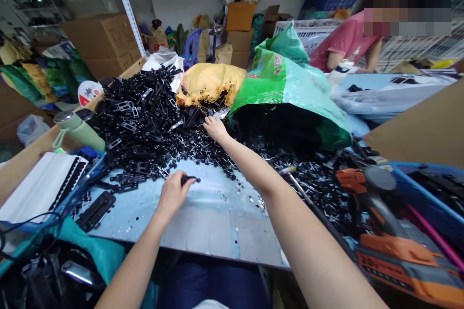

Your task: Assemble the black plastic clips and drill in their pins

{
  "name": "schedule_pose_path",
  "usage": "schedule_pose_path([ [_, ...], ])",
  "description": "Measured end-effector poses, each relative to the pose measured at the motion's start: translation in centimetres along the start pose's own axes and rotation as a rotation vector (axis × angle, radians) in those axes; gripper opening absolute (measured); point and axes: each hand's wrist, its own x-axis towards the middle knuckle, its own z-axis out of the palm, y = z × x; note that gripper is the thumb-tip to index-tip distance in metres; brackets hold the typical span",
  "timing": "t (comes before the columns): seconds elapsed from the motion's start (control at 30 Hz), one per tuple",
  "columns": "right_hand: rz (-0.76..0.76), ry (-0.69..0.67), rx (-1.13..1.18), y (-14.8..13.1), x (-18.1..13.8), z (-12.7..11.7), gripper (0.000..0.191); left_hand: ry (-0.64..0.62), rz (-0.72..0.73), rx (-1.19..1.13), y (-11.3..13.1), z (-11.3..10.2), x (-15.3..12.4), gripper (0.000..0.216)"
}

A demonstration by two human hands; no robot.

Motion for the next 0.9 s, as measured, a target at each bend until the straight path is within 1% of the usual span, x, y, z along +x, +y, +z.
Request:
schedule_pose_path([
  [0.07, 0.021, -0.026, -0.016, 0.8, 1.8, 1.0, 0.031, -0.093, 0.047, -0.003, 1.4, -1.0, -2.1, 0.012],
  [0.13, 0.037, -0.030, -0.013, 1.3, 2.4, 1.4, 0.030, -0.212, 0.064, 0.042, 2.2, -2.2, -3.9, 0.007],
  [0.17, 0.027, -0.021, -0.004, 1.3, 2.2, 1.2, 0.030, -0.276, 0.067, 0.073, 2.4, -2.8, -4.6, 0.008],
  [0.2, -0.001, -0.002, 0.012, 1.2, 1.7, 0.8, 0.031, -0.335, 0.065, 0.112, 2.5, -3.3, -5.1, 0.011],
  [0.27, -0.102, 0.076, 0.087, 0.4, 0.0, -0.8, 0.031, -0.431, 0.061, 0.210, 2.4, -3.9, -6.0, 0.020],
  [0.33, -0.192, 0.187, 0.237, -1.1, -2.5, -3.1, 0.029, -0.492, 0.070, 0.306, 2.2, -3.7, -6.4, 0.031],
  [0.37, -0.191, 0.240, 0.333, -2.1, -3.9, -4.3, 0.033, -0.502, 0.083, 0.331, 2.1, -3.2, -6.5, 0.034],
  [0.4, -0.154, 0.284, 0.441, -3.1, -5.4, -5.4, 0.040, -0.498, 0.101, 0.334, 2.1, -2.5, -6.4, 0.036],
  [0.47, 0.001, 0.312, 0.675, -5.0, -8.5, -7.3, 0.053, -0.461, 0.135, 0.279, 2.1, -0.7, -6.2, 0.034],
  [0.53, 0.163, 0.241, 0.896, -6.5, -11.5, -8.2, 0.056, -0.424, 0.152, 0.208, 2.1, 1.3, -6.0, 0.032],
  [0.6, 0.235, 0.118, 1.023, -7.7, -14.6, -8.4, 0.054, -0.411, 0.162, 0.175, 2.0, 3.1, -6.1, 0.027],
  [0.63, 0.217, 0.058, 1.024, -8.2, -16.2, -8.4, 0.053, -0.403, 0.170, 0.173, 1.9, 3.9, -6.4, 0.023],
  [0.67, 0.169, 0.006, 0.991, -8.7, -17.8, -8.3, 0.052, -0.387, 0.178, 0.174, 1.7, 4.5, -6.7, 0.021],
  [0.77, 0.000, -0.099, 0.828, -9.7, -22.0, -8.2, 0.043, -0.297, 0.197, 0.155, 1.2, 5.7, -7.6, 0.022],
  [0.83, -0.024, -0.114, 0.761, -9.7, -23.8, -8.3, 0.036, -0.208, 0.195, 0.106, 0.6, 6.2, -8.0, 0.025],
  [0.9, 0.004, -0.098, 0.710, -8.9, -24.6, -8.4, 0.030, -0.098, 0.167, 0.024, 0.2, 6.4, -8.3, 0.027],
])
